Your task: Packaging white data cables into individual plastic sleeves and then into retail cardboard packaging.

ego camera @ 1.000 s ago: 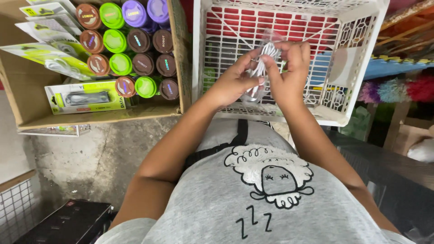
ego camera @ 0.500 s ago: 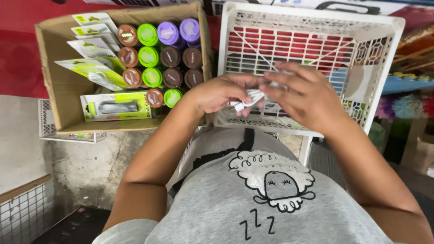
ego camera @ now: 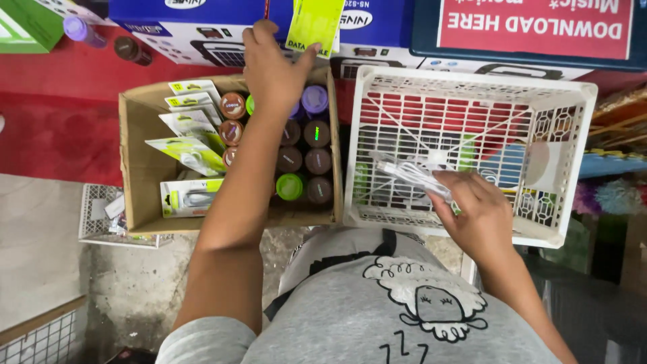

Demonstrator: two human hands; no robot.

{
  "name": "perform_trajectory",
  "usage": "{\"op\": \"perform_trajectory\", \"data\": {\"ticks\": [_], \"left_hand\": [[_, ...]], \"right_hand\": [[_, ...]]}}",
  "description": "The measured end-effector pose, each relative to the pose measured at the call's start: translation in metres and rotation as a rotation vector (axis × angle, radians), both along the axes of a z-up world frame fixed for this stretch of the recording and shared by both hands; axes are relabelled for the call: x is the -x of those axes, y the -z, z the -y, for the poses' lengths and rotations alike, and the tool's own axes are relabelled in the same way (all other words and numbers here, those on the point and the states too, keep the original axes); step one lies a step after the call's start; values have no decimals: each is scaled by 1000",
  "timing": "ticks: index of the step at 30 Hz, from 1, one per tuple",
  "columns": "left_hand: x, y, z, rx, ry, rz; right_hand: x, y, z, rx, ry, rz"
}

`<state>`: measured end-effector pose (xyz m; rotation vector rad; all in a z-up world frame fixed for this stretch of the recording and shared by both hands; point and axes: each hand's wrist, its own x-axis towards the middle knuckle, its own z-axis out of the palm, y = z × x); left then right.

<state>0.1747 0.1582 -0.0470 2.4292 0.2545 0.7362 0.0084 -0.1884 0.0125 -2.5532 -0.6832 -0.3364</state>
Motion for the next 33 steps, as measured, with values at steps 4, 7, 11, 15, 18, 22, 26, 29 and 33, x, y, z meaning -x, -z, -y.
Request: {"op": "perform_trajectory", "data": {"ticks": [4, 7, 11, 15, 18, 22, 26, 29, 33], "left_hand": [[-27, 3, -19, -11, -21, -258], [-35, 8, -25, 24, 13, -416], [-45, 33, -35, 128, 48, -297], [-53, 39, -43, 358, 127, -192], [-67, 64, -50, 827, 338, -124], [-58, 50, -56, 937, 441, -58], [-20, -11, -47, 1136, 451, -155], [12, -38, -44, 1111, 495, -181], [48, -29, -48, 998, 669, -201]], "right_hand": [[7, 9, -4, -63, 100, -93], [7, 22, -2, -218, 135, -167], [4, 63, 16, -596, 348, -712], [-2, 70, 19, -953, 322, -981], [-9, 72, 13, -986, 360, -1021], [-17, 64, 5, -1125, 345, -1028], [-20, 74, 12, -1338, 318, -932], [-26, 66, 18, -1381, 176, -818], [-38, 39, 23, -1468, -11, -796]]}}
